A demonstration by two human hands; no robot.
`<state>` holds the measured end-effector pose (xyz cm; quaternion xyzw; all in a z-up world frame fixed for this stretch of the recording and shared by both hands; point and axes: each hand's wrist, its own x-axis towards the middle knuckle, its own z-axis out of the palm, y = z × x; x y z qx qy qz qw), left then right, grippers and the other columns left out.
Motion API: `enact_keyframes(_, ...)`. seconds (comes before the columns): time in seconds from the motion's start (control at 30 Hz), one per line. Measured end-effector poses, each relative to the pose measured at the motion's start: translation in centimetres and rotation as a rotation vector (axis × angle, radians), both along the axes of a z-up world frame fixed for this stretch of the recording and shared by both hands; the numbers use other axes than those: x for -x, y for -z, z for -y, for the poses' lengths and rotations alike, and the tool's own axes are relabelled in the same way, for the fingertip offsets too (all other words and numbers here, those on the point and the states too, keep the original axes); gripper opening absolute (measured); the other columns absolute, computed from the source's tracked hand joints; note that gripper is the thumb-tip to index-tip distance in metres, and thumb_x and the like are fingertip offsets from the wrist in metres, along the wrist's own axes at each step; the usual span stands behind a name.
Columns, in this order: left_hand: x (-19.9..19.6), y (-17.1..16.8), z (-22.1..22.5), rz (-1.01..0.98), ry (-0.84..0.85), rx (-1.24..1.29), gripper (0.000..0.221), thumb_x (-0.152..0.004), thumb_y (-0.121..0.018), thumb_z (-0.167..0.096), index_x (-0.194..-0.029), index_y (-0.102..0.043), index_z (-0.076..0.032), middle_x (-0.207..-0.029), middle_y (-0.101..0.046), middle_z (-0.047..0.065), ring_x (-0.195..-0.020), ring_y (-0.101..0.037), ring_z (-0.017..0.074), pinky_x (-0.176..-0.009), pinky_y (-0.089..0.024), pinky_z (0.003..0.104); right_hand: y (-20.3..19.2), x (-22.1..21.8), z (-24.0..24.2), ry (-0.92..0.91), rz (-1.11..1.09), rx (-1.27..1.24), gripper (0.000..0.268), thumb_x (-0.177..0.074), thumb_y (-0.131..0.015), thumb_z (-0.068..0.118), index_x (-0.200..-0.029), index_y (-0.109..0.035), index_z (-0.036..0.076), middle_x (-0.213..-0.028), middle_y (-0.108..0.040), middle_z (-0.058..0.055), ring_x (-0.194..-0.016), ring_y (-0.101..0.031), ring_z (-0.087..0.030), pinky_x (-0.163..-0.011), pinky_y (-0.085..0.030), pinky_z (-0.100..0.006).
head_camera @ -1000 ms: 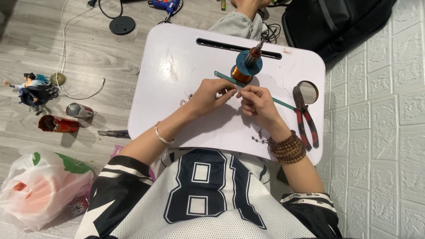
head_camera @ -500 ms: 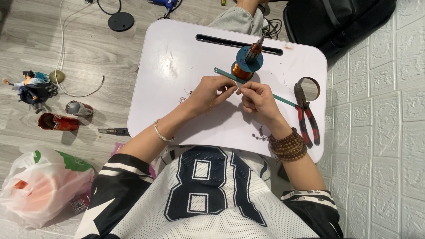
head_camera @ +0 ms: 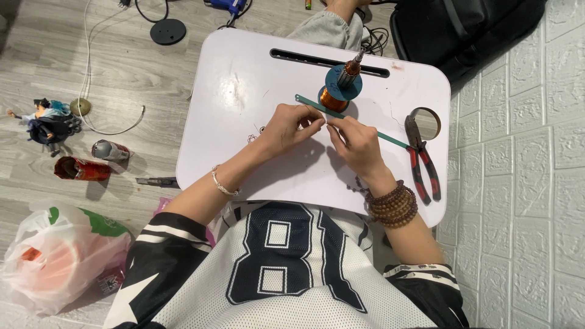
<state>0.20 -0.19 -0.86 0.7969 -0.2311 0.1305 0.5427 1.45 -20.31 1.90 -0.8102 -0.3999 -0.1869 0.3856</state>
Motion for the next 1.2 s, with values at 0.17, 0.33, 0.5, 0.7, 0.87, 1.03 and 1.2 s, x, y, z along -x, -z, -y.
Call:
enact_keyframes(0.17,0.0,0.0,-0.2,-0.076,0.012,0.03,0.011,-0.094,-0.067,-0.012,-0.097,-0.072,-0.002,-0.073,-0.074,0.008,-0.058,-0.068,0.0168,-0.055,-0.05,0.024,0.3,-0.3,0.3,0.037,0.158,0.136,0.006,-0.093,-0.072,0.006,-0.098,-0.071,0.009,-0.054,-0.053,0.0,-0.043,-0.052,-0.013,-0.041,-0.041,-0.021)
enact_keyframes(0.33,-0.1,-0.3,-0.1,-0.118,0.022,0.048,0.012,-0.094,-0.067,-0.012,-0.095,-0.072,-0.002,-0.07,-0.073,0.008,-0.056,-0.066,0.0154,-0.054,-0.049,0.023,-0.5,0.1,0.1,0.069,0.293,0.233,0.006,-0.092,-0.071,0.005,-0.093,-0.068,0.009,-0.054,-0.052,0.001,-0.042,-0.051,-0.011,-0.04,-0.039,-0.019)
enact_keyframes(0.5,0.1,-0.6,-0.2,-0.153,0.028,0.048,0.013,-0.094,-0.066,-0.011,-0.096,-0.072,0.0,-0.071,-0.073,0.009,-0.055,-0.066,0.0158,-0.054,-0.048,0.024,0.2,-0.1,0.3,0.096,0.261,0.26,0.005,-0.095,-0.068,0.009,-0.092,-0.067,0.012,-0.053,-0.05,0.003,-0.042,-0.05,-0.01,-0.041,-0.039,-0.018)
enact_keyframes(0.7,0.2,-0.8,-0.1,-0.142,0.037,0.033,0.013,-0.094,-0.067,-0.011,-0.096,-0.072,0.0,-0.072,-0.073,0.011,-0.056,-0.068,0.018,-0.054,-0.048,0.025,0.0,0.1,0.1,0.052,0.02,0.133,0.005,-0.098,-0.068,0.014,-0.095,-0.068,0.01,-0.053,-0.054,-0.002,-0.046,-0.057,-0.015,-0.043,-0.043,-0.022)
enact_keyframes(0.87,0.1,-0.3,0.1,-0.13,0.051,0.032,0.012,-0.094,-0.068,-0.013,-0.096,-0.072,-0.001,-0.073,-0.074,0.01,-0.057,-0.068,0.0179,-0.055,-0.049,0.025,0.2,0.0,0.1,0.004,-0.153,0.107,0.009,-0.1,-0.063,0.017,-0.097,-0.067,0.009,-0.053,-0.052,-0.003,-0.046,-0.054,-0.016,-0.044,-0.043,-0.025)
enact_keyframes(1.03,0.1,0.0,0.3,-0.148,0.056,0.068,0.01,-0.093,-0.068,-0.011,-0.096,-0.071,-0.002,-0.074,-0.073,0.01,-0.058,-0.066,0.0166,-0.057,-0.049,0.025,0.7,-0.2,0.3,-0.017,-0.204,0.099,0.011,-0.099,-0.062,0.016,-0.092,-0.068,0.009,-0.051,-0.052,-0.002,-0.047,-0.054,-0.016,-0.044,-0.043,-0.024)
enact_keyframes(1.2,0.4,-0.8,0.1,-0.158,0.042,0.104,0.01,-0.093,-0.068,-0.01,-0.097,-0.071,-0.002,-0.073,-0.073,0.009,-0.057,-0.067,0.0154,-0.058,-0.051,0.025,1.5,-0.6,0.5,-0.02,-0.201,0.032,0.011,-0.095,-0.065,0.011,-0.084,-0.066,0.01,-0.049,-0.047,0.0,-0.046,-0.048,-0.014,-0.044,-0.04,-0.023)
